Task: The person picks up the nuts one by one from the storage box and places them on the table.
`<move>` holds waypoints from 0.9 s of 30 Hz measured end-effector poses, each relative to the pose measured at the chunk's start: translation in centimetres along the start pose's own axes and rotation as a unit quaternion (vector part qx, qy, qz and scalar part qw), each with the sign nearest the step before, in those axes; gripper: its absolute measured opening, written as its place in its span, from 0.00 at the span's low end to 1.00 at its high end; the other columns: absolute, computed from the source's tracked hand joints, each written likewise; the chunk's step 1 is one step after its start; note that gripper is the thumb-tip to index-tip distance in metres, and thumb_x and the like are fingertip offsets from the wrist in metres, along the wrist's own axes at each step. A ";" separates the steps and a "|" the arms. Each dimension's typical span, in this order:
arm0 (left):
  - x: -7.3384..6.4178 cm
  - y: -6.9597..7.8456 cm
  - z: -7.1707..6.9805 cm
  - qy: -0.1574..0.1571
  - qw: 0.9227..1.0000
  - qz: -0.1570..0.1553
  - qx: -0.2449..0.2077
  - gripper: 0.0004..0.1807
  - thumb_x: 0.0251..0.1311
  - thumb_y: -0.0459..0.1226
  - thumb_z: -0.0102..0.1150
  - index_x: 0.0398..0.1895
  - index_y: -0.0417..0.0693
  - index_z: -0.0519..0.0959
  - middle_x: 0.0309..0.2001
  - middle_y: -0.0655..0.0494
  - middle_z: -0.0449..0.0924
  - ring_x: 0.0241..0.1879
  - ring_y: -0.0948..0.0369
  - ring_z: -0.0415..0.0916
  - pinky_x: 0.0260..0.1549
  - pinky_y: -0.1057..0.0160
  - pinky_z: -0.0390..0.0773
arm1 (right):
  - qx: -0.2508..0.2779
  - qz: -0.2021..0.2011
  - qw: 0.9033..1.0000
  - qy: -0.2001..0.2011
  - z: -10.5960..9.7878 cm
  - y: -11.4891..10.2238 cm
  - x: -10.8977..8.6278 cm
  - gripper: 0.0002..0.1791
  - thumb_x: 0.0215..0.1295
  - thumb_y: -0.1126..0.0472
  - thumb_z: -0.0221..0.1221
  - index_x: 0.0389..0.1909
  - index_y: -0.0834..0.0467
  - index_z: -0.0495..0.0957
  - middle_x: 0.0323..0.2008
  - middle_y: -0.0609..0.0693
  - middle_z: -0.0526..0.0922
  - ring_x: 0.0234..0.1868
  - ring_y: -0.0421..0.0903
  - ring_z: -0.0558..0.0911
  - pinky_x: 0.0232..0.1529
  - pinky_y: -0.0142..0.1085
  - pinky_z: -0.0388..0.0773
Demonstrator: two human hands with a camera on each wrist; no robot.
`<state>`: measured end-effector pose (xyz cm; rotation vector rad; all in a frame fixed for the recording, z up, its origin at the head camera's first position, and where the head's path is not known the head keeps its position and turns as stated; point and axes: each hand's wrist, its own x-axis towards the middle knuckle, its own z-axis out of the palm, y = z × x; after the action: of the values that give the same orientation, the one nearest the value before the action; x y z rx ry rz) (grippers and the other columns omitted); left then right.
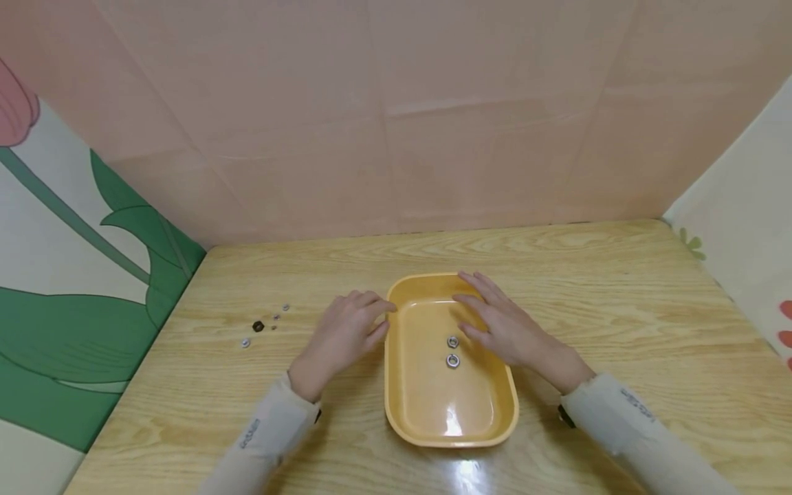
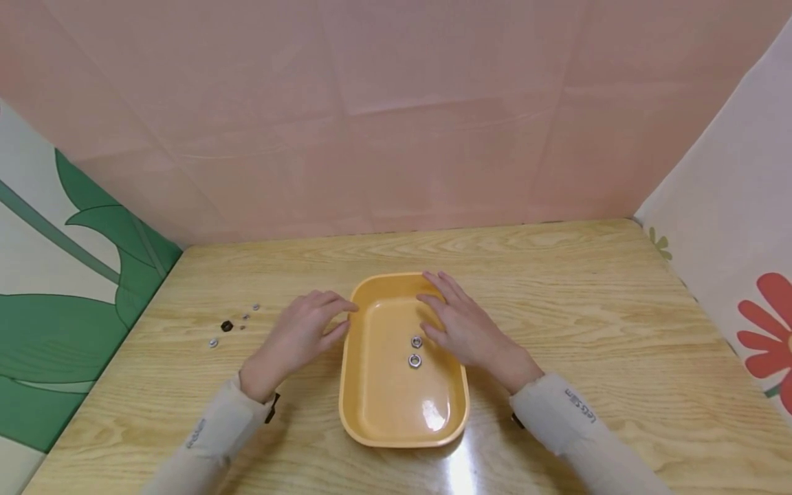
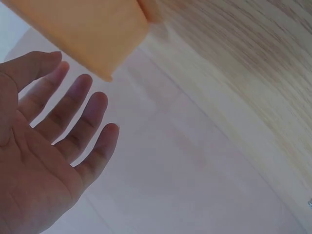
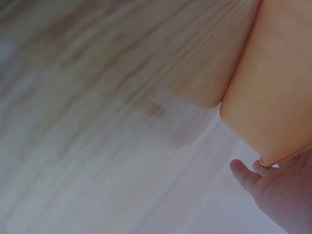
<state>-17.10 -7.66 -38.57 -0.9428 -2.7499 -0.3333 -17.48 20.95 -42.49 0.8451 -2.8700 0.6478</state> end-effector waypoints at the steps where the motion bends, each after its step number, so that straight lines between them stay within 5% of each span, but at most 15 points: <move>1: 0.0 0.1 0.0 -0.001 1.000 0.000 -0.002 0.14 0.62 0.38 0.65 0.51 0.51 0.84 0.47 0.55 0.85 0.44 0.55 0.80 0.42 0.55 0.79 | 0.001 0.000 1.000 0.000 0.0 0.0 0.0 0.26 0.70 0.56 0.57 0.65 0.65 0.71 0.77 0.61 0.53 0.76 0.68 0.51 0.72 0.62 0.54; 18: 0.3 1.9 1.5 -0.038 0.999 0.003 -0.007 0.14 0.63 0.41 0.64 0.51 0.55 0.83 0.50 0.57 0.84 0.45 0.56 0.79 0.43 0.55 0.78 | 0.004 0.008 1.000 -0.003 0.0 -0.1 0.1 0.26 0.70 0.56 0.58 0.64 0.65 0.72 0.77 0.61 0.53 0.76 0.68 0.52 0.72 0.62 0.56; 27: 0.1 2.5 2.2 -0.034 0.999 -0.006 0.003 0.13 0.65 0.43 0.62 0.51 0.55 0.83 0.49 0.58 0.84 0.44 0.57 0.76 0.44 0.56 0.77 | 0.009 0.004 1.000 0.004 -0.1 -0.1 0.1 0.25 0.70 0.57 0.58 0.64 0.65 0.72 0.76 0.62 0.54 0.76 0.68 0.51 0.72 0.62 0.55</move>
<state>-15.88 -5.11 -40.27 -0.9530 -2.8166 -0.3000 -17.46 20.86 -42.33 0.8318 -2.8655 0.6783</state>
